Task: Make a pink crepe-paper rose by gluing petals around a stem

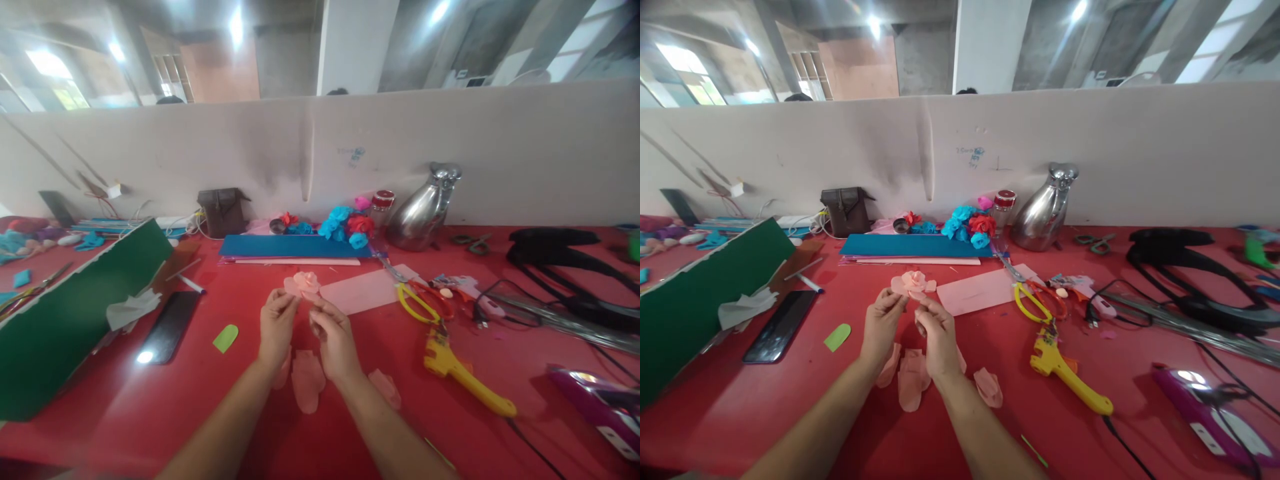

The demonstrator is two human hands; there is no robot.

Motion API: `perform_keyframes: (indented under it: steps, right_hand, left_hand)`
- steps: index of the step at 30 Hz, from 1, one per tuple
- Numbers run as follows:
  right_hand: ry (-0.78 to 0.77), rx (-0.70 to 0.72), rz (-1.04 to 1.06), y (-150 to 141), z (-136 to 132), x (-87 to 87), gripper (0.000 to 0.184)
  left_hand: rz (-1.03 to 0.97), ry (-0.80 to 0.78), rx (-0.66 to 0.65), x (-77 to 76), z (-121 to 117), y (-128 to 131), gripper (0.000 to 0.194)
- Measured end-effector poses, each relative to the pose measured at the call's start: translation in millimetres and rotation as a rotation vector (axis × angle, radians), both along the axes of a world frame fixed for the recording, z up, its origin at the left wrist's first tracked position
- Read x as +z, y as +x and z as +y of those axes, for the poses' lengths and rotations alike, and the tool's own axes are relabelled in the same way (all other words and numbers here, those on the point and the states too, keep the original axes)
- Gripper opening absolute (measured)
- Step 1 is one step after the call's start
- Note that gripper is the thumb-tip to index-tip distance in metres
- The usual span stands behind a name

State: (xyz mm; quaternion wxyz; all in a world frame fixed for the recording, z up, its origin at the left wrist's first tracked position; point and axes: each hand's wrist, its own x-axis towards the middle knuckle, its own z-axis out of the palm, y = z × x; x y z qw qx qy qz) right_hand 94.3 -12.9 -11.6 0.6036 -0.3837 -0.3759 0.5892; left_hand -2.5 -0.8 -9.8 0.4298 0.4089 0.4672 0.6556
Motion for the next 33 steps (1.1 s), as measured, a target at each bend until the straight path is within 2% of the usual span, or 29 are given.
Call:
perform_keyframes:
  steps: [6, 10, 12, 15, 19, 22, 24, 27, 33]
  right_hand:
    - [0.041, -0.009, 0.017, 1.7, -0.4, -2.3, 0.025]
    - [0.002, -0.061, -0.068, 0.8, 1.6, -4.6, 0.016]
    - [-0.005, -0.037, -0.151, -1.6, 2.1, -4.2, 0.013]
    - [0.082, 0.018, -0.312, -5.1, 1.2, -2.0, 0.018]
    - [0.241, -0.060, -0.556, -5.4, -1.6, -0.3, 0.018]
    - [0.272, -0.111, -0.619, -3.8, -2.2, -0.7, 0.015]
    - [0.260, -0.101, -0.608, -2.9, -1.7, -0.5, 0.016]
    - [0.257, -0.057, -0.580, -1.7, -0.6, 0.8, 0.019]
    - [0.286, -0.087, -0.587, 0.5, 0.5, 1.0, 0.020]
  left_hand:
    - [0.005, 0.031, 0.031, -2.5, 1.2, -1.0, 0.020]
    - [-0.047, 0.040, 0.024, 0.2, -0.4, -0.6, 0.021]
    - [-0.132, 0.010, -0.018, 1.6, -0.9, -0.6, 0.021]
    - [-0.359, -0.077, -0.115, 2.7, -0.6, -0.9, 0.017]
    - [-0.607, -0.205, -0.181, 2.0, -0.3, 1.3, 0.019]
    - [-0.653, -0.239, -0.195, -0.7, -1.2, 5.3, 0.019]
    - [-0.586, -0.207, -0.209, -2.5, -2.2, 7.2, 0.017]
    - [-0.343, -0.098, -0.180, -1.8, -4.1, 5.9, 0.015]
    - [0.399, 0.144, 0.053, 7.5, -7.9, -7.3, 0.011]
